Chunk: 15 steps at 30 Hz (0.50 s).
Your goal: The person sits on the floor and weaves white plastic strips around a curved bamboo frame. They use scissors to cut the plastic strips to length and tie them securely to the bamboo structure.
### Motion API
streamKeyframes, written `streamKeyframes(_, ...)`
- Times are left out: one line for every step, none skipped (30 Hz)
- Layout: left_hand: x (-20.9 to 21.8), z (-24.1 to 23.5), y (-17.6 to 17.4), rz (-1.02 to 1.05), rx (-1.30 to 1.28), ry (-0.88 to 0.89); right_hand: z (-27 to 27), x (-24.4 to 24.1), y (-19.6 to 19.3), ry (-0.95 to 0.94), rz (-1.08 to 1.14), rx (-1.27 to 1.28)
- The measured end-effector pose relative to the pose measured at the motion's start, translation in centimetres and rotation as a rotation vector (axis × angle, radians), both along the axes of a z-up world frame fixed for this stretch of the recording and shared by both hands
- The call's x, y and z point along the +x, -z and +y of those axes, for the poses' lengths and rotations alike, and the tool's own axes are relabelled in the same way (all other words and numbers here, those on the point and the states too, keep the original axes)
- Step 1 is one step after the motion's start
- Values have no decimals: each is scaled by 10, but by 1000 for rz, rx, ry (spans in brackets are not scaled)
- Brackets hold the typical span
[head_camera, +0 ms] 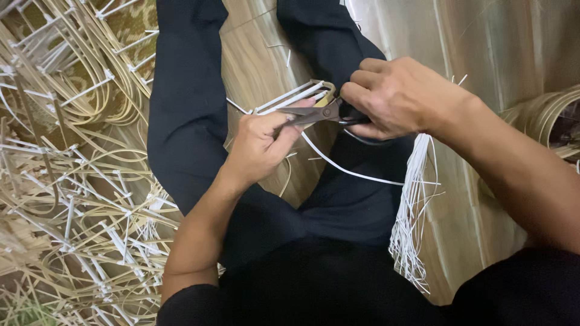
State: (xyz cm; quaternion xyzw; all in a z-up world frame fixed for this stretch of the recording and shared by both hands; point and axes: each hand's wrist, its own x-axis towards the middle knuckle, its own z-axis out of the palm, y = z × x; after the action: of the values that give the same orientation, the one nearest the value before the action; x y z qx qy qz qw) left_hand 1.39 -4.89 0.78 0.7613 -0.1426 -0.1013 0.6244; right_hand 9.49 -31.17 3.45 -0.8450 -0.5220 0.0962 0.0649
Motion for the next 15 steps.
streamKeyframes(-1,-1,1,-9,-10,2,0,2,1,-4,2,1)
streamKeyframes(-1,-1,1,-20,-20,5,1,3,1,-8,2,2)
streamKeyframes(0,-1,2,-31,-30,9,1,3,1,-17,-13,6)
streamKeyframes(0,0,3,-36,-27,13,2,3,1,-27,-25,9)
streamKeyframes(0,0,3,-41,-24,17,3,2,2,-37,-38,11)
streamKeyframes(0,1,4,-46,-21,19,3,3,2,-39,-33,21)
streamKeyframes(0,1,4,-42,-6,22,3,3,3,-40,-29,30)
streamKeyframes(1,1,4,-36,8,25,3,3,4,-42,-23,40)
streamKeyframes(1,1,4,-31,22,28,3,4,5,-37,-5,32)
streamKeyframes(1,1,4,14,31,22,3,5,6,-31,12,26)
streamKeyframes(0,0,4,59,39,16,3,6,8,-25,30,19)
streamKeyframes(0,-1,4,106,47,10,3,7,10,-27,50,64)
streamKeyframes(-1,-1,3,89,37,14,4,8,13,-29,71,109)
streamKeyframes(-1,0,4,72,28,18,4,8,15,-30,92,154)
streamKeyframes(-1,0,4,54,18,23,4,7,17,-28,113,121)
